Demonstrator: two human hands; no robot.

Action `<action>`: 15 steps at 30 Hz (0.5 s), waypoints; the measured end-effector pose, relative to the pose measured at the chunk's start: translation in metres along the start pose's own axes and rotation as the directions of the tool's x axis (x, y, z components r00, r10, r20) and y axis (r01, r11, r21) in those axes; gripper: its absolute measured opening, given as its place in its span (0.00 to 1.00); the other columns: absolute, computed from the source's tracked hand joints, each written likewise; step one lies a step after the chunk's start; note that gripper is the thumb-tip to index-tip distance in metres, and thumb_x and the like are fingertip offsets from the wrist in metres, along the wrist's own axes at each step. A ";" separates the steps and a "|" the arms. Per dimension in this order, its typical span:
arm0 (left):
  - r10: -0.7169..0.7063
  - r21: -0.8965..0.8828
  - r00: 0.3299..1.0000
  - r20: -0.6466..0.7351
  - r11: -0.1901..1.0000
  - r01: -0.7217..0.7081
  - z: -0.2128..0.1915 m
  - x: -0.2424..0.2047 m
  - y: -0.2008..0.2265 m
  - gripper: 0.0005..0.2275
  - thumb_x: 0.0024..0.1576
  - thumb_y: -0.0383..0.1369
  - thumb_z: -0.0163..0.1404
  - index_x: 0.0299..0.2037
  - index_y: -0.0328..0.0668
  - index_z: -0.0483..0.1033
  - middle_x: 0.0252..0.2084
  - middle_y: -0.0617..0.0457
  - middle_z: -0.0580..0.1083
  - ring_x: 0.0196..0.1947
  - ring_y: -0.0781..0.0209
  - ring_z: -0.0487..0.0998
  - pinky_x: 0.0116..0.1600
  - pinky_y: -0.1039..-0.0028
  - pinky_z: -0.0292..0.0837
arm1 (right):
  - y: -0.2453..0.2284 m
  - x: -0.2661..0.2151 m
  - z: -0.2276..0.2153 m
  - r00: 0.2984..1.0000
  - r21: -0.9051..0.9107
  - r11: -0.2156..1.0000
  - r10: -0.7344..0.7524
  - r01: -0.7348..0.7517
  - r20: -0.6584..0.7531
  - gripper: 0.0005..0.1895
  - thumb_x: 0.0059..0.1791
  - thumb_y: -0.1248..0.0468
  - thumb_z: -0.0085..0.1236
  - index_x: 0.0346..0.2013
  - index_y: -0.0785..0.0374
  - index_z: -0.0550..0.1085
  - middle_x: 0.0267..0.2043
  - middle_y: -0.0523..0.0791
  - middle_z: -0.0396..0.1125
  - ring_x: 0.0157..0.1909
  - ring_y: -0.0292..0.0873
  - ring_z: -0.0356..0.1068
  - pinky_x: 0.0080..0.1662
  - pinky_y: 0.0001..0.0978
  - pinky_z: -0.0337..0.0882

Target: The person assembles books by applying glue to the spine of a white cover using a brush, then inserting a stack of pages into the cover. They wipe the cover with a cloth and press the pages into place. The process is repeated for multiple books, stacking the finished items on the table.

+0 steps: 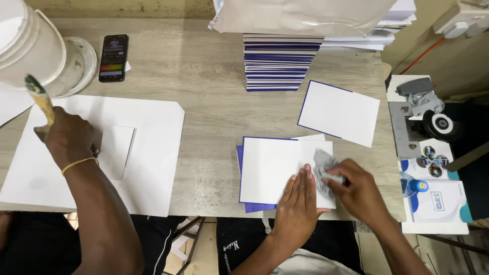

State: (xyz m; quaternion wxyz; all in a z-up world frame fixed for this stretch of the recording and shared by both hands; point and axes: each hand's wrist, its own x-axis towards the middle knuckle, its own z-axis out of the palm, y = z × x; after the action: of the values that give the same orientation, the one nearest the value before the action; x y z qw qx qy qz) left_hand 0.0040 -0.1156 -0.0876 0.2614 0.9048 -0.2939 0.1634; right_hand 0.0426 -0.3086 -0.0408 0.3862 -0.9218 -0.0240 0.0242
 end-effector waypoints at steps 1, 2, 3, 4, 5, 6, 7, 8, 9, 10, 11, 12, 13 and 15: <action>0.008 -0.005 1.000 0.004 1.000 -0.008 -0.004 0.002 0.000 0.51 0.58 0.49 0.68 0.76 0.16 0.46 0.79 0.22 0.56 0.81 0.32 0.61 0.84 0.52 0.56 | -0.003 -0.016 0.001 1.000 0.000 1.000 0.007 -0.007 -0.007 0.08 0.47 0.65 0.71 0.40 0.59 0.83 0.39 0.43 0.76 0.40 0.41 0.74 0.43 0.34 0.74; -0.002 -0.038 1.000 -0.004 0.999 0.001 -0.007 0.003 0.001 0.49 0.54 0.38 0.69 0.76 0.15 0.47 0.79 0.22 0.57 0.80 0.31 0.62 0.83 0.51 0.56 | -0.006 -0.031 0.001 0.996 0.019 0.996 0.083 -0.083 0.019 0.08 0.47 0.65 0.72 0.41 0.58 0.84 0.39 0.42 0.76 0.39 0.41 0.73 0.41 0.33 0.72; -0.008 -0.072 1.000 -0.009 0.997 0.007 -0.010 0.003 0.002 0.48 0.51 0.27 0.70 0.75 0.14 0.47 0.78 0.22 0.58 0.80 0.30 0.63 0.83 0.50 0.56 | -0.008 -0.048 0.003 0.986 0.039 0.986 0.158 -0.160 0.043 0.09 0.46 0.64 0.72 0.42 0.56 0.85 0.39 0.40 0.76 0.37 0.40 0.73 0.39 0.32 0.70; 0.003 -0.077 1.000 -0.004 0.997 -0.003 -0.016 0.003 0.001 0.48 0.51 0.27 0.70 0.75 0.14 0.47 0.78 0.22 0.58 0.80 0.30 0.63 0.83 0.50 0.56 | -0.012 -0.058 -0.002 0.985 0.041 0.985 0.167 -0.168 0.034 0.09 0.46 0.64 0.72 0.42 0.56 0.85 0.39 0.40 0.76 0.37 0.40 0.73 0.39 0.32 0.70; -0.007 -0.163 0.997 0.071 0.986 0.019 -0.022 0.005 0.000 0.49 0.52 0.28 0.68 0.77 0.17 0.44 0.80 0.23 0.54 0.81 0.29 0.57 0.84 0.49 0.51 | -0.016 -0.066 -0.009 0.969 0.078 0.976 0.189 -0.204 0.159 0.07 0.45 0.66 0.74 0.38 0.55 0.88 0.39 0.39 0.81 0.40 0.37 0.79 0.43 0.30 0.74; -0.010 -0.245 0.989 0.147 0.968 0.046 -0.028 0.005 -0.001 0.49 0.53 0.28 0.66 0.78 0.19 0.41 0.82 0.24 0.50 0.83 0.28 0.52 0.85 0.48 0.46 | -0.020 -0.075 -0.015 0.938 0.111 0.964 0.203 -0.242 0.282 0.06 0.44 0.68 0.75 0.33 0.54 0.90 0.39 0.37 0.86 0.43 0.35 0.84 0.46 0.29 0.79; -0.007 -0.245 0.990 0.138 0.969 0.040 -0.052 0.013 -0.007 0.49 0.53 0.28 0.66 0.78 0.19 0.41 0.82 0.24 0.50 0.83 0.28 0.52 0.85 0.48 0.46 | -0.026 -0.081 -0.026 0.940 0.107 0.966 0.199 -0.235 0.277 0.06 0.44 0.68 0.75 0.33 0.54 0.90 0.39 0.37 0.86 0.43 0.35 0.84 0.46 0.29 0.79; -0.130 -0.592 0.957 0.261 0.762 0.265 -0.076 0.020 -0.013 0.46 0.58 0.34 0.61 0.80 0.31 0.38 0.85 0.34 0.45 0.85 0.39 0.44 0.84 0.53 0.39 | -0.032 -0.087 -0.036 0.897 0.122 0.917 0.334 -0.381 0.289 0.13 0.43 0.68 0.77 0.40 0.51 0.90 0.44 0.37 0.89 0.46 0.36 0.86 0.49 0.28 0.79; -0.186 -0.800 0.887 0.422 0.383 0.461 -0.101 0.023 -0.015 0.43 0.62 0.38 0.55 0.82 0.43 0.35 0.87 0.43 0.39 0.86 0.49 0.36 0.84 0.57 0.30 | -0.037 -0.095 -0.047 0.829 0.129 0.844 0.464 -0.521 0.314 0.19 0.42 0.68 0.79 0.48 0.49 0.91 0.49 0.37 0.92 0.49 0.37 0.87 0.51 0.28 0.80; -0.195 -0.803 0.887 0.417 0.378 0.461 -0.087 0.020 -0.033 0.43 0.62 0.38 0.55 0.82 0.43 0.35 0.87 0.43 0.39 0.86 0.49 0.36 0.84 0.57 0.30 | -0.047 -0.084 -0.058 0.828 0.120 0.847 0.461 -0.518 0.319 0.19 0.42 0.68 0.79 0.48 0.49 0.91 0.49 0.37 0.92 0.49 0.37 0.87 0.51 0.28 0.80; -0.263 -0.933 0.899 0.351 -0.183 0.311 -0.076 0.014 -0.053 0.35 0.63 0.25 0.47 0.80 0.37 0.44 0.84 0.35 0.45 0.84 0.41 0.44 0.83 0.55 0.38 | -0.057 -0.076 -0.063 0.799 0.193 0.776 0.578 -0.601 0.166 0.20 0.47 0.70 0.72 0.54 0.55 0.84 0.50 0.45 0.86 0.45 0.46 0.85 0.46 0.36 0.83; -0.357 -0.750 0.877 0.323 -0.661 0.008 -0.064 0.008 -0.073 0.29 0.64 0.12 0.38 0.79 0.30 0.52 0.81 0.26 0.49 0.81 0.32 0.50 0.83 0.51 0.46 | -0.068 -0.069 -0.069 0.729 0.277 0.697 0.684 -0.661 0.018 0.22 0.51 0.72 0.66 0.60 0.61 0.76 0.52 0.52 0.80 0.42 0.54 0.82 0.41 0.45 0.86; -0.351 -0.753 0.879 0.322 -0.657 0.014 -0.065 0.008 -0.080 0.29 0.64 0.12 0.38 0.79 0.30 0.52 0.81 0.26 0.49 0.81 0.32 0.50 0.83 0.51 0.46 | -0.060 -0.060 -0.057 0.730 0.286 0.697 0.683 -0.658 0.015 0.22 0.51 0.72 0.66 0.60 0.61 0.76 0.52 0.52 0.80 0.42 0.54 0.82 0.41 0.45 0.86; -0.349 -0.504 0.876 0.334 -0.851 -0.147 -0.068 0.005 -0.094 0.31 0.69 0.44 0.52 0.73 0.24 0.60 0.78 0.20 0.52 0.80 0.30 0.51 0.83 0.47 0.47 | -0.046 -0.042 -0.034 0.800 0.194 0.798 0.593 -0.570 -0.093 0.28 0.49 0.67 0.70 0.62 0.60 0.71 0.54 0.50 0.79 0.45 0.49 0.82 0.44 0.38 0.85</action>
State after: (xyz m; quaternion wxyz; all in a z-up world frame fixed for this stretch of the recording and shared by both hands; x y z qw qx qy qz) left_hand 0.0557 -0.0144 -0.0657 0.9849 0.0112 0.0026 -0.1728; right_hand 0.0020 -0.3028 0.0171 0.4316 -0.8504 0.2915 0.0748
